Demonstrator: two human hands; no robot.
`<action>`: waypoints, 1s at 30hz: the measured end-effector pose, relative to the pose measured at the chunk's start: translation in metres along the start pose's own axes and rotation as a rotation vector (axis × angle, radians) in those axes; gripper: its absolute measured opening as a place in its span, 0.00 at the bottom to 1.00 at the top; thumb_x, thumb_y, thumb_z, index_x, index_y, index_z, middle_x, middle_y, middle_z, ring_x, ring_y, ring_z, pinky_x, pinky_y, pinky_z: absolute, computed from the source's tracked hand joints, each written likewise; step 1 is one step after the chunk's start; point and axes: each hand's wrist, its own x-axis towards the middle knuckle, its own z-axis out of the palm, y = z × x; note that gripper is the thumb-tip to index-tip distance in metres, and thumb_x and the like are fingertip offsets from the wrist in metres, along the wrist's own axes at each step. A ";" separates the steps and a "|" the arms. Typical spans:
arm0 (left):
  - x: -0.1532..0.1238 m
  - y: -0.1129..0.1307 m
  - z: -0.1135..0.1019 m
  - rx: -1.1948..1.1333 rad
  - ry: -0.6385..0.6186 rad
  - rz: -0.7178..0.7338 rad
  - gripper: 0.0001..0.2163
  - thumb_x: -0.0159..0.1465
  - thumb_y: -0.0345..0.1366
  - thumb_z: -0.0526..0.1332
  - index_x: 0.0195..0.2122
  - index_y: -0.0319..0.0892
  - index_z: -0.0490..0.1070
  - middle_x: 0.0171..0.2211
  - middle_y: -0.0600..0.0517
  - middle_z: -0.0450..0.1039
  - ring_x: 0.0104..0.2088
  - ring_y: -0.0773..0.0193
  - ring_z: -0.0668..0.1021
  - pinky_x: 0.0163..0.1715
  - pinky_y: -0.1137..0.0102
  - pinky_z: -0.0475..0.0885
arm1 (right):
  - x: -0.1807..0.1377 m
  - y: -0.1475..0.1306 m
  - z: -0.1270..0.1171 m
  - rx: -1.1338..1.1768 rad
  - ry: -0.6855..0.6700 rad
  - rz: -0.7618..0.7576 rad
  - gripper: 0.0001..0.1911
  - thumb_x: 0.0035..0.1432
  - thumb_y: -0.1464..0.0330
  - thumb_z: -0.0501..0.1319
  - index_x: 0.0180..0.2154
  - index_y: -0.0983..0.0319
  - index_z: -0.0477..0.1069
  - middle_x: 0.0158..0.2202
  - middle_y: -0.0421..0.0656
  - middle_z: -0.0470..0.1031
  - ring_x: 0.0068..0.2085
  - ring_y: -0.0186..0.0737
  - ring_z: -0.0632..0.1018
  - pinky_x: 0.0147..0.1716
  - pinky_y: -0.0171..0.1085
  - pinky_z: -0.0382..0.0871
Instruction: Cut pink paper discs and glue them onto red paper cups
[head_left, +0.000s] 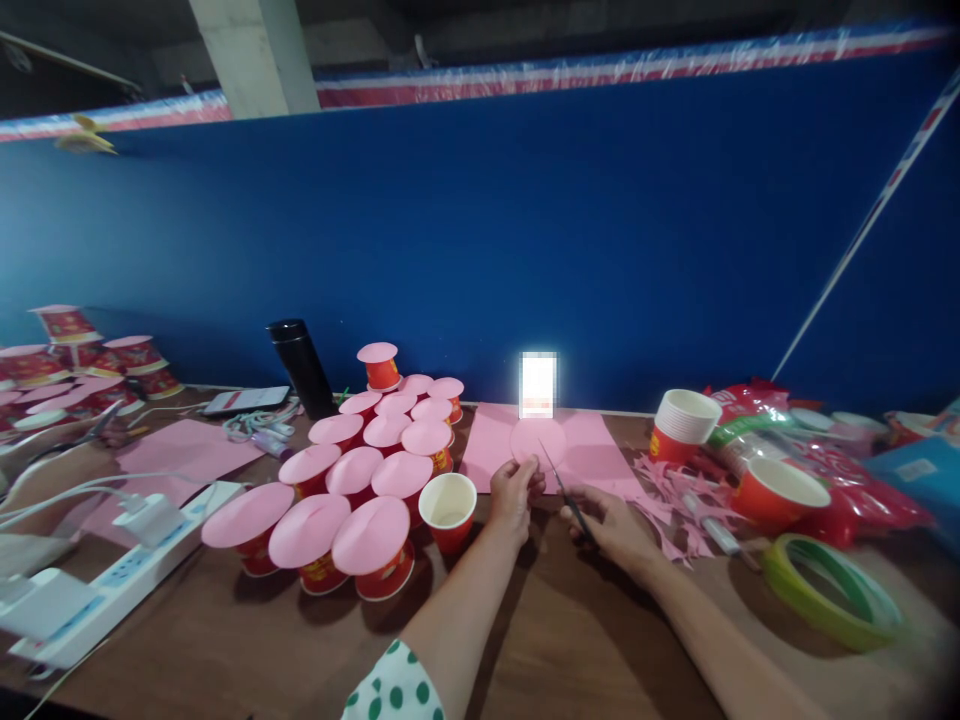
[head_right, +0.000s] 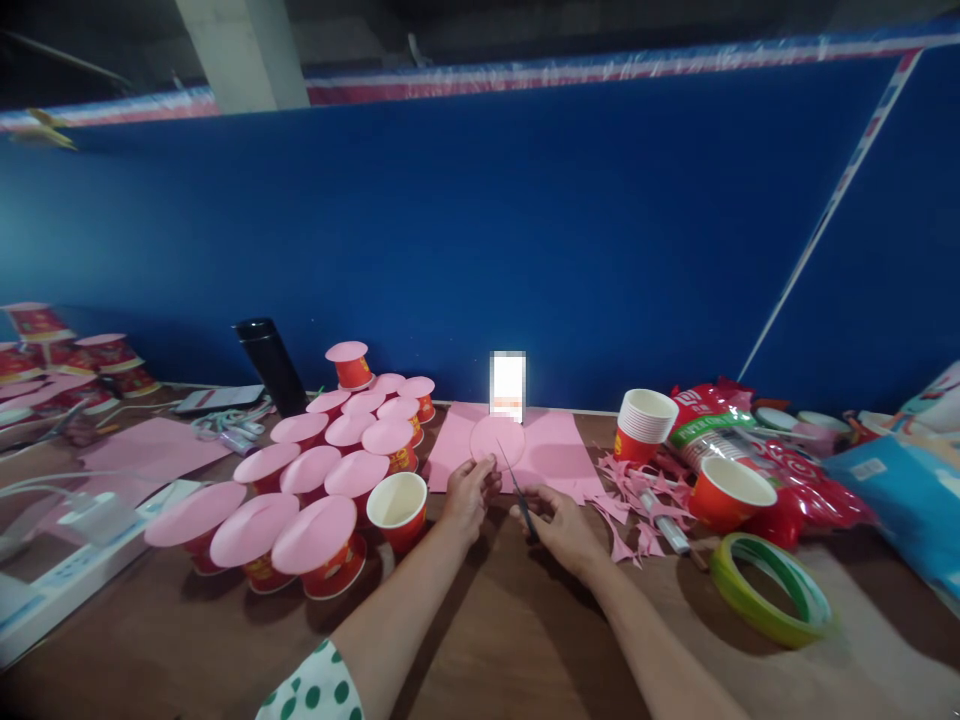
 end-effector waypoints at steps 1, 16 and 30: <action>0.000 0.000 0.000 0.000 -0.003 0.000 0.18 0.40 0.40 0.74 0.24 0.36 0.69 0.19 0.54 0.70 0.22 0.72 0.73 0.22 0.78 0.69 | 0.001 0.002 0.000 -0.001 -0.004 -0.004 0.24 0.45 0.56 0.66 0.42 0.61 0.70 0.21 0.35 0.70 0.21 0.31 0.70 0.18 0.29 0.63; 0.001 -0.001 -0.001 0.002 -0.009 0.010 0.18 0.38 0.40 0.74 0.25 0.36 0.69 0.20 0.55 0.69 0.22 0.72 0.73 0.21 0.78 0.69 | 0.000 -0.001 0.000 -0.037 0.009 -0.003 0.26 0.45 0.54 0.65 0.43 0.62 0.70 0.21 0.36 0.69 0.22 0.32 0.71 0.18 0.29 0.63; 0.001 0.000 0.000 -0.002 0.000 -0.011 0.18 0.38 0.39 0.74 0.23 0.36 0.68 0.18 0.56 0.68 0.20 0.72 0.72 0.21 0.77 0.69 | -0.006 -0.013 0.001 -0.147 0.043 0.017 0.26 0.45 0.53 0.63 0.43 0.62 0.71 0.20 0.37 0.70 0.19 0.31 0.68 0.16 0.29 0.60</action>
